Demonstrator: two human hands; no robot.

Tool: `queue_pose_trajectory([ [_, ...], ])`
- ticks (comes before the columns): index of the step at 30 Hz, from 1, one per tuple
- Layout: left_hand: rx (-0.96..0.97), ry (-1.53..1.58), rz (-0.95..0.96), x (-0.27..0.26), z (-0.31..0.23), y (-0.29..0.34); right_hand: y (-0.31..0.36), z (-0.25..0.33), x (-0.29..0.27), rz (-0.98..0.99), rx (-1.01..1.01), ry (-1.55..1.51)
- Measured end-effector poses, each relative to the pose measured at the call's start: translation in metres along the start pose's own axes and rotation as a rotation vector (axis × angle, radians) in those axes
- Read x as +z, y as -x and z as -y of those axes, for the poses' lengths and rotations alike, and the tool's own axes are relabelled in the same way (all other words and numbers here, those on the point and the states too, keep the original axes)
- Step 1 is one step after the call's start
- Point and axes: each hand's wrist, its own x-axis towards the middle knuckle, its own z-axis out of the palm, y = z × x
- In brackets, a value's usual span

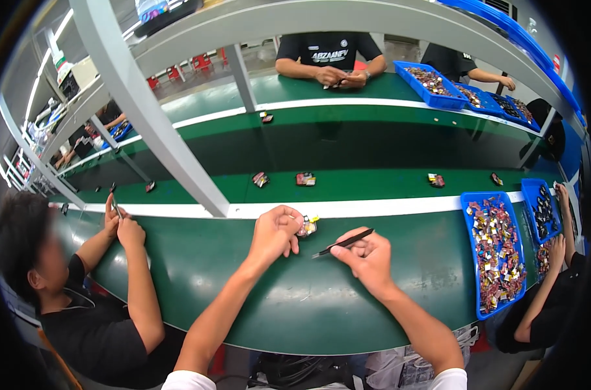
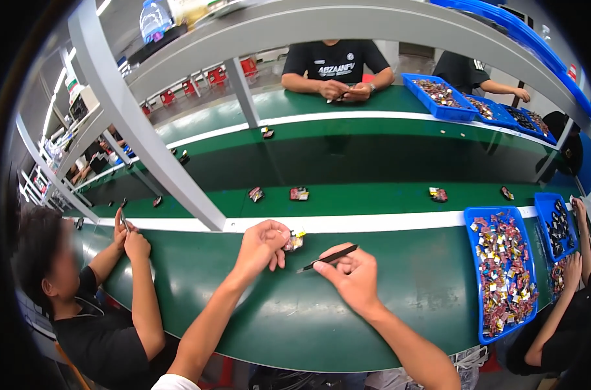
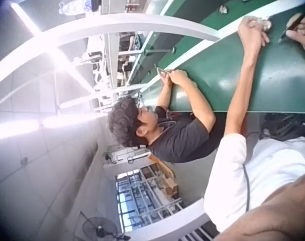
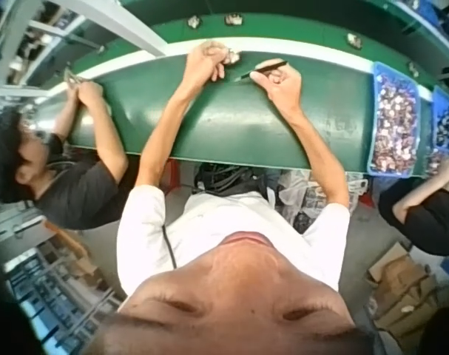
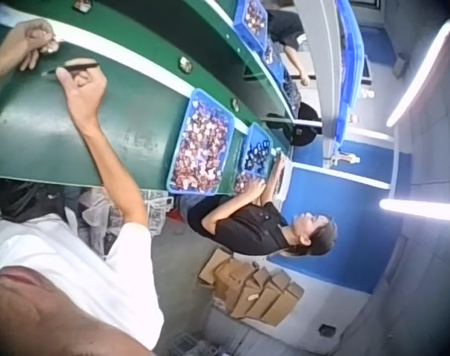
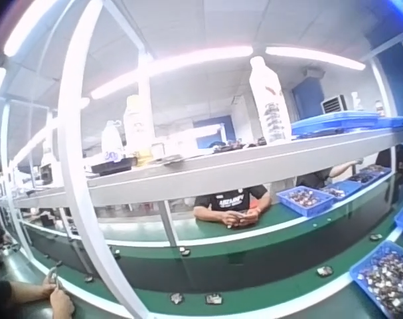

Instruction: Assembling small electronic components on an assembly line using tweezers.

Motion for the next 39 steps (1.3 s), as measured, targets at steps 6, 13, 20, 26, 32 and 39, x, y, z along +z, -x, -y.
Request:
queue_pose_trajectory([
  [6, 0.005, 0.139, -0.026, 0.003, 0.028, 0.038, 0.004, 0.004, 0.005, 0.033, -0.052, 0.087],
  [13, 0.096, 0.079, 0.036, 0.007, 0.033, 0.046, 0.006, 0.002, 0.013, -0.023, -0.177, 0.322],
  [20, 0.187, 0.027, 0.022, 0.009, 0.036, 0.048, 0.005, 0.002, 0.014, -0.029, -0.183, 0.42],
  [26, 0.213, 0.038, 0.022, 0.013, 0.037, 0.048, 0.004, 0.006, 0.011, -0.033, 0.001, 0.237],
  [32, 0.258, 0.027, 0.011, 0.016, 0.036, 0.051, 0.002, 0.014, 0.011, -0.077, 0.196, 0.058],
  [39, 0.292, 0.022, -0.002, 0.017, 0.038, 0.051, 0.001, 0.015, 0.008, -0.082, 0.307, 0.058],
])
